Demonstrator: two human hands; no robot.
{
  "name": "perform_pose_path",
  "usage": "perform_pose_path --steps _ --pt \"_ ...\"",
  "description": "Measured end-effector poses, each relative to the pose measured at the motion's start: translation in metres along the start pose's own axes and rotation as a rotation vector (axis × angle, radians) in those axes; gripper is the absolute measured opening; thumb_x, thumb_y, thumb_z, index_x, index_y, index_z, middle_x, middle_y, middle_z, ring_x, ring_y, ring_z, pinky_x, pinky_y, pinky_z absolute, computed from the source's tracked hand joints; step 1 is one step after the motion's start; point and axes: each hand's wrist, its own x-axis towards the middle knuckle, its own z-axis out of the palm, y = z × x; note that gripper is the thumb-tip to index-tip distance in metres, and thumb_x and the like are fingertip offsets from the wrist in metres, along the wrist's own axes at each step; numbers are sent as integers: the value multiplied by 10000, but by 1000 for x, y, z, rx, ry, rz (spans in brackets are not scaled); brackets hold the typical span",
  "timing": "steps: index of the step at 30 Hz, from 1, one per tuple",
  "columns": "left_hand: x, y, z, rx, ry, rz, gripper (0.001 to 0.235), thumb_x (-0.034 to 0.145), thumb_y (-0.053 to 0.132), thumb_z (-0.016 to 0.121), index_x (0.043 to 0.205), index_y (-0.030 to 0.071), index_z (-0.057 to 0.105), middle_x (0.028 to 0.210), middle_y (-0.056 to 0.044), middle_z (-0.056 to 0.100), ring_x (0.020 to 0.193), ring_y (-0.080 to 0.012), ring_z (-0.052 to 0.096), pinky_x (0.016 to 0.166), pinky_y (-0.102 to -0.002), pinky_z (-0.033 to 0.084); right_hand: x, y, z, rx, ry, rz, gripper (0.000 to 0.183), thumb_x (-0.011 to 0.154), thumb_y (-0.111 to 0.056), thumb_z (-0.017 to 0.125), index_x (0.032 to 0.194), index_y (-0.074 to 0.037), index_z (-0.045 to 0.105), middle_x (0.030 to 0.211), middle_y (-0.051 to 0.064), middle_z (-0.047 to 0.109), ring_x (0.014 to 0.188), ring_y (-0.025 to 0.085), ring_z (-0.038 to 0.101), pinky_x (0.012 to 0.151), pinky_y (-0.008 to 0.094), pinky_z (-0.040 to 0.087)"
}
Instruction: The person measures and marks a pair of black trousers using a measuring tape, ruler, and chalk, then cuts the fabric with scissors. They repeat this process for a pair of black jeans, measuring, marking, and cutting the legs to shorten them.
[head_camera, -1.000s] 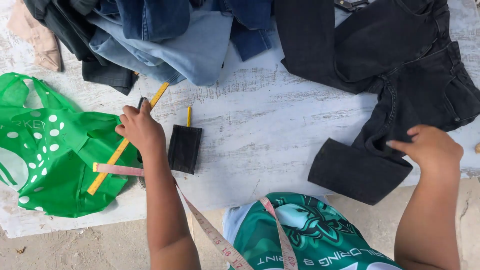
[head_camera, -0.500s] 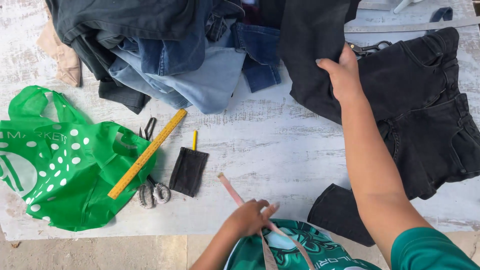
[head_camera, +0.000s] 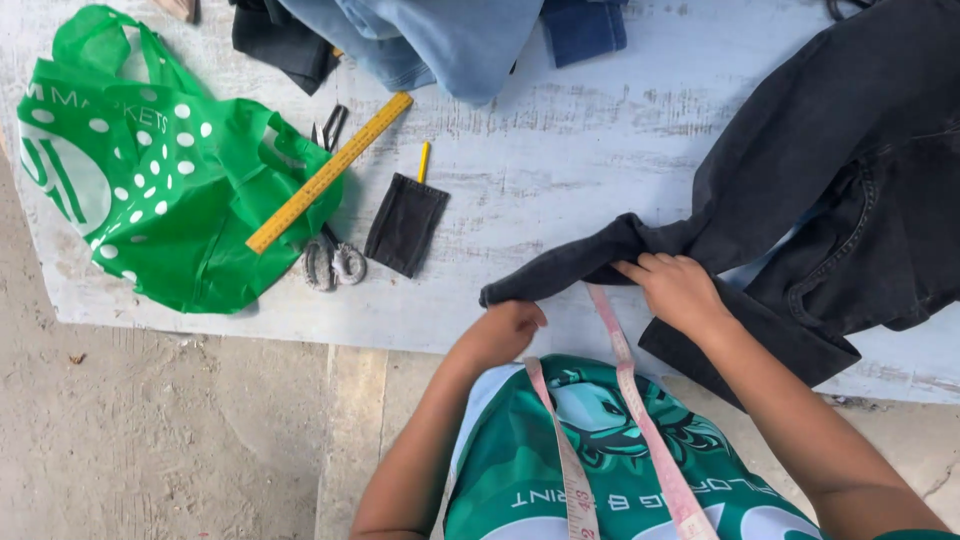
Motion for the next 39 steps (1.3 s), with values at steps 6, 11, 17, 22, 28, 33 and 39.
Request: perform_pose_path --steps 6,11,17,22,28,33,39 --pt "-31 4 -23 -54 793 -113 371 921 122 652 1286 54 636 1175 -118 622 1122 -295 650 949 -401 563 -3 -16 -57 282 -155 113 543 858 -101 577 1370 -244 688 848 10 685 843 193 636 866 342 450" --pt "13 2 -29 -160 902 -95 585 965 196 696 1443 -17 434 1265 -202 511 1270 -391 536 1081 -499 489 -6 -18 -54 267 -183 116 524 822 -171 658 1335 -259 714 865 -17 709 905 163 651 974 344 433" --pt "73 -34 -45 -83 1012 -198 357 854 191 790 1119 60 590 1065 -107 529 1071 -323 569 950 -446 485 4 -17 -35 394 -161 190 424 902 -453 655 1281 -279 735 875 -28 687 946 155 668 971 368 420" --pt "76 -43 -71 -502 773 -52 180 823 295 795 854 145 701 820 -26 662 789 -159 606 735 -342 487 29 -38 -3 423 129 257 351 969 -463 646 1271 -298 713 1023 -78 630 1041 139 638 888 284 482" --pt "82 -60 -81 -1149 344 -61 283 917 259 520 1031 113 734 967 -46 717 936 -232 666 928 -374 452 74 -75 3 557 328 144 706 1057 -349 571 1663 -186 248 1684 147 238 1518 402 244 1205 607 210" --pt "57 -48 -71 -1095 280 -72 229 872 80 489 1012 91 670 960 -111 668 1025 -282 636 949 -371 474 86 -85 22 334 328 188 646 1093 -430 424 1670 -225 217 1737 52 129 1576 280 114 1257 526 23" --pt "34 -13 -83 -866 -55 -143 435 986 148 549 1386 -12 607 1399 -304 600 1343 -450 541 1161 -475 431 88 -89 18 272 304 172 658 1076 -501 350 1662 -243 196 1741 11 103 1581 252 96 1267 513 1"
